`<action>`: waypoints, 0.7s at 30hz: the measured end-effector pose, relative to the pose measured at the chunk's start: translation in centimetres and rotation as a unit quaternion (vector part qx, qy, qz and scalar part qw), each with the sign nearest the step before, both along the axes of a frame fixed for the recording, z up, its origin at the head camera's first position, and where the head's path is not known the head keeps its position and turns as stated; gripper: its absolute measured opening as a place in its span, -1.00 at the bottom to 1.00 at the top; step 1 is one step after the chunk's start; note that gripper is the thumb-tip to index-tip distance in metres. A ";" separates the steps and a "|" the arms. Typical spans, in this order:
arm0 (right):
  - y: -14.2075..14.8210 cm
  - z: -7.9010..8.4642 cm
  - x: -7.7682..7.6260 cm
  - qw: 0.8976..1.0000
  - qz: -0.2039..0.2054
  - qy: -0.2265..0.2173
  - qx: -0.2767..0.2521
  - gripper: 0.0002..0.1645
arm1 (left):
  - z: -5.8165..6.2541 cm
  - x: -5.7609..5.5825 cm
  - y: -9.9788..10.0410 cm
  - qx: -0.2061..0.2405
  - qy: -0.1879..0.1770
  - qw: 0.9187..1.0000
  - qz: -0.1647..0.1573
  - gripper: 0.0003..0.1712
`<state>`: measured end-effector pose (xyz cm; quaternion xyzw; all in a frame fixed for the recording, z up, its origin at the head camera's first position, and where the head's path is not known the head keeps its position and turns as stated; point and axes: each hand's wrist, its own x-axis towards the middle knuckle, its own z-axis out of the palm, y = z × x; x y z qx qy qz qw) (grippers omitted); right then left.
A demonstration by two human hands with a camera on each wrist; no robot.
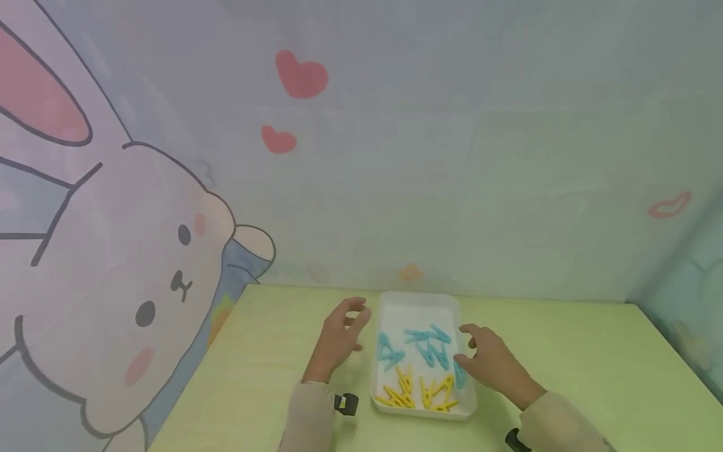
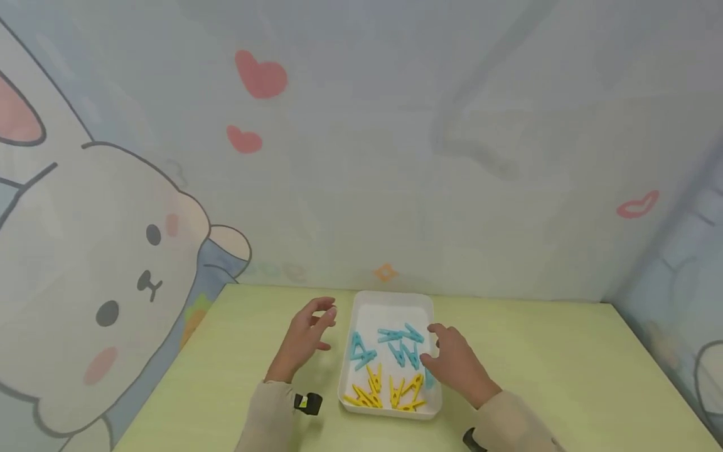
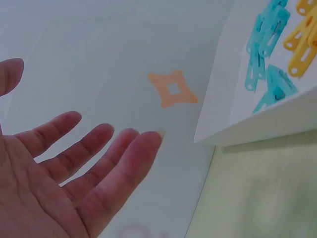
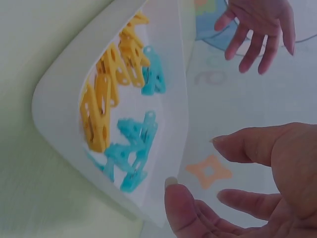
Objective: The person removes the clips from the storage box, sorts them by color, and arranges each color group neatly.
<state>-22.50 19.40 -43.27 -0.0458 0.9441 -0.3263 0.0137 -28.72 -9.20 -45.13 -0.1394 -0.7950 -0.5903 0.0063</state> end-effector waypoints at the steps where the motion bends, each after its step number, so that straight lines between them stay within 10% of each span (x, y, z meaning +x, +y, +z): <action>1: -0.3 0.0 0.0 1.000 0.001 0.002 0.001 -0.35 | 0.3 0.2 0.1 0.003 -0.002 1.000 -0.004 -0.45; 21: -4.6 -1.7 0.7 0.993 0.043 -0.113 0.005 -0.67 | -2.1 0.5 2.2 -0.021 -0.054 0.998 -0.015 -0.46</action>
